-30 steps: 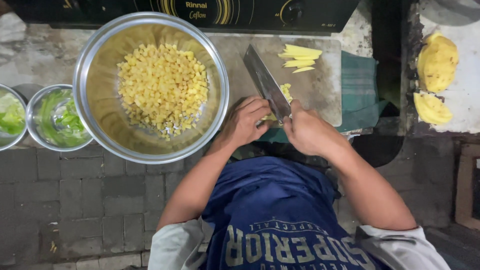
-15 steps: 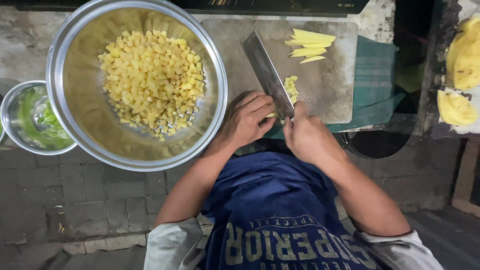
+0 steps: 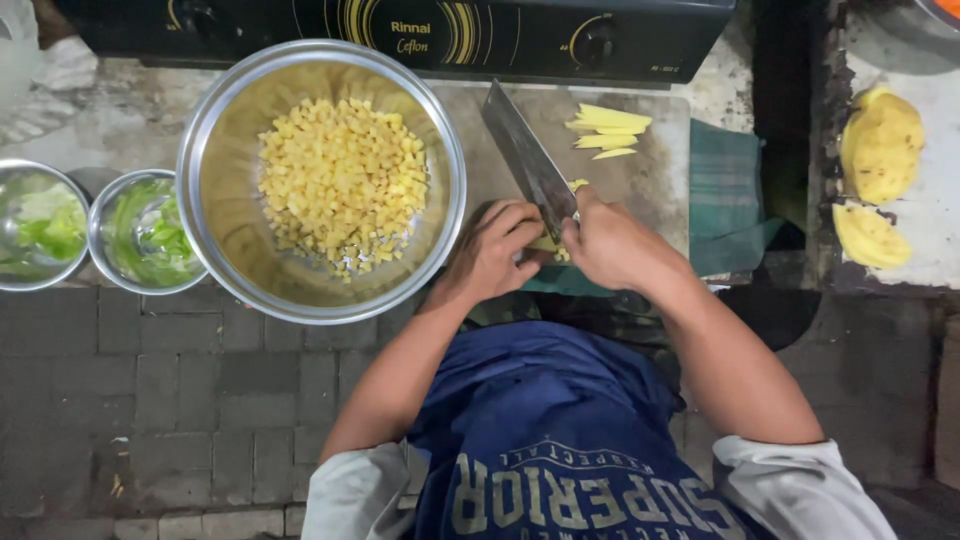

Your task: Dicing a potato on a cutting board using a large knife

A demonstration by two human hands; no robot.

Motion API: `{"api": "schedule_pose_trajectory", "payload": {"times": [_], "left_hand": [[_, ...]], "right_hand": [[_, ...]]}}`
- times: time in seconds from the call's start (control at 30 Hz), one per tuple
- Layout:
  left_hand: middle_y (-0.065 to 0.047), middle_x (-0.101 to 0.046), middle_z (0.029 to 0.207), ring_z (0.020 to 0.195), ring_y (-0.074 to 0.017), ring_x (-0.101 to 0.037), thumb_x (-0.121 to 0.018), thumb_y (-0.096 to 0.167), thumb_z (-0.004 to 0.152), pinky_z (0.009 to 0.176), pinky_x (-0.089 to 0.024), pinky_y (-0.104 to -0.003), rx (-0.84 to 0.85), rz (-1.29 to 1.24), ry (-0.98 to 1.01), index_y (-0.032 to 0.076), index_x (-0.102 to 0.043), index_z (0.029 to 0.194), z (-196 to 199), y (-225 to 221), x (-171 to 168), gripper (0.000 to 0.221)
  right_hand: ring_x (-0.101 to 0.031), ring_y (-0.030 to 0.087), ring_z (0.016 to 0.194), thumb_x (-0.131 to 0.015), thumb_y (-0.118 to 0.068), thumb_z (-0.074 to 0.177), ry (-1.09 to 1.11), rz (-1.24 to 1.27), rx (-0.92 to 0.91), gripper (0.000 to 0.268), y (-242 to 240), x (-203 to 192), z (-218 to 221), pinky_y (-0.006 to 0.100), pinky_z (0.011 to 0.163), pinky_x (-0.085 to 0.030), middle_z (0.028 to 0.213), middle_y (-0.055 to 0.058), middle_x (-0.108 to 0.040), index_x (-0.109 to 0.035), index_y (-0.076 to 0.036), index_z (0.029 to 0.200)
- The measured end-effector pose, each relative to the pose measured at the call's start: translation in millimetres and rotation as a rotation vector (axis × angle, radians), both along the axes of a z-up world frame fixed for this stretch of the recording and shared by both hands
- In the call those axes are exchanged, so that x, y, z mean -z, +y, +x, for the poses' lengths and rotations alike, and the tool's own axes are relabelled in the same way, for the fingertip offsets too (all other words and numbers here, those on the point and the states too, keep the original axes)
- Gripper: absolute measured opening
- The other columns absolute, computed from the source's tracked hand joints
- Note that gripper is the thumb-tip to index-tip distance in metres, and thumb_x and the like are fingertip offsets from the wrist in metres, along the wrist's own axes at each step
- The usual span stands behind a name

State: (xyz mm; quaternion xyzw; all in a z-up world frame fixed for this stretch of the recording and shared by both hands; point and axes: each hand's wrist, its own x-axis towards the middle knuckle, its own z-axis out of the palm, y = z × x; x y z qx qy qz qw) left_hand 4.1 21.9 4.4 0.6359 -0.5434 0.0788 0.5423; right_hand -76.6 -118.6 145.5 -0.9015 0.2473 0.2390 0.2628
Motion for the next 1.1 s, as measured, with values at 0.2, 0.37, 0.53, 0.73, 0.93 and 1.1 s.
{"api": "schedule_pose_trajectory", "payload": {"times": [0.2, 0.37, 0.53, 0.73, 0.93, 1.1], "left_hand": [[-0.011, -0.064, 0.096, 0.095, -0.0320, -0.065, -0.078, 0.011, 0.077, 0.084, -0.055, -0.040, 0.031, -0.004, 0.028, 0.004, -0.067, 0.089, -2, -1, 13, 0.018], [-0.011, -0.065, 0.094, 0.094, -0.0325, -0.066, -0.076, 0.009, 0.079, 0.084, -0.055, -0.041, 0.040, 0.000, 0.045, 0.003, -0.068, 0.089, -2, 0, 4, 0.015], [-0.011, -0.064, 0.093, 0.093, -0.0328, -0.065, -0.075, 0.004, 0.078, 0.085, -0.055, -0.040, 0.037, 0.025, 0.032, 0.003, -0.067, 0.089, 0, -1, 4, 0.013], [-0.008, -0.064, 0.096, 0.098, -0.0300, -0.065, -0.074, 0.008, 0.080, 0.087, -0.055, -0.039, 0.038, 0.066, 0.035, 0.005, -0.068, 0.092, 2, 0, 2, 0.014], [-0.007, -0.064, 0.094, 0.096, -0.0289, -0.064, -0.071, 0.009, 0.082, 0.084, -0.055, -0.038, 0.041, 0.059, 0.037, 0.006, -0.069, 0.090, 2, -1, 5, 0.008], [-0.006, -0.065, 0.095, 0.096, -0.0278, -0.065, -0.072, 0.008, 0.078, 0.083, -0.055, -0.038, 0.005, 0.064, -0.003, 0.008, -0.069, 0.089, 2, -1, 1, 0.012]], "right_hand": [[-0.066, 0.052, 0.098, -0.043, -0.026, 0.095, 0.101, 0.015, 0.019, 0.033, 10, -19, -7, 0.060, 0.077, -0.053, 0.098, 0.036, -0.067, -0.048, 0.002, 0.111], [-0.067, 0.050, 0.096, -0.042, -0.030, 0.095, 0.135, -0.005, 0.042, 0.034, 13, -11, -13, 0.059, 0.078, -0.054, 0.097, 0.034, -0.068, -0.048, 0.000, 0.111], [-0.067, 0.049, 0.095, -0.041, -0.030, 0.096, 0.137, 0.021, 0.090, 0.034, 18, 6, -19, 0.059, 0.077, -0.054, 0.097, 0.033, -0.068, -0.047, 0.000, 0.110], [-0.069, 0.051, 0.083, -0.042, -0.028, 0.097, 0.067, -0.037, 0.097, 0.029, 24, 20, -25, 0.058, 0.071, -0.056, 0.084, 0.033, -0.068, -0.045, -0.001, 0.107], [-0.069, 0.050, 0.080, -0.039, -0.026, 0.098, 0.038, -0.129, 0.072, 0.026, 28, 32, -29, 0.058, 0.068, -0.057, 0.078, 0.031, -0.069, -0.044, -0.001, 0.104], [-0.069, 0.050, 0.080, -0.042, -0.021, 0.096, -0.069, -0.084, 0.045, 0.024, 17, 30, -23, 0.055, 0.063, -0.057, 0.079, 0.032, -0.068, -0.047, 0.000, 0.105]]}}
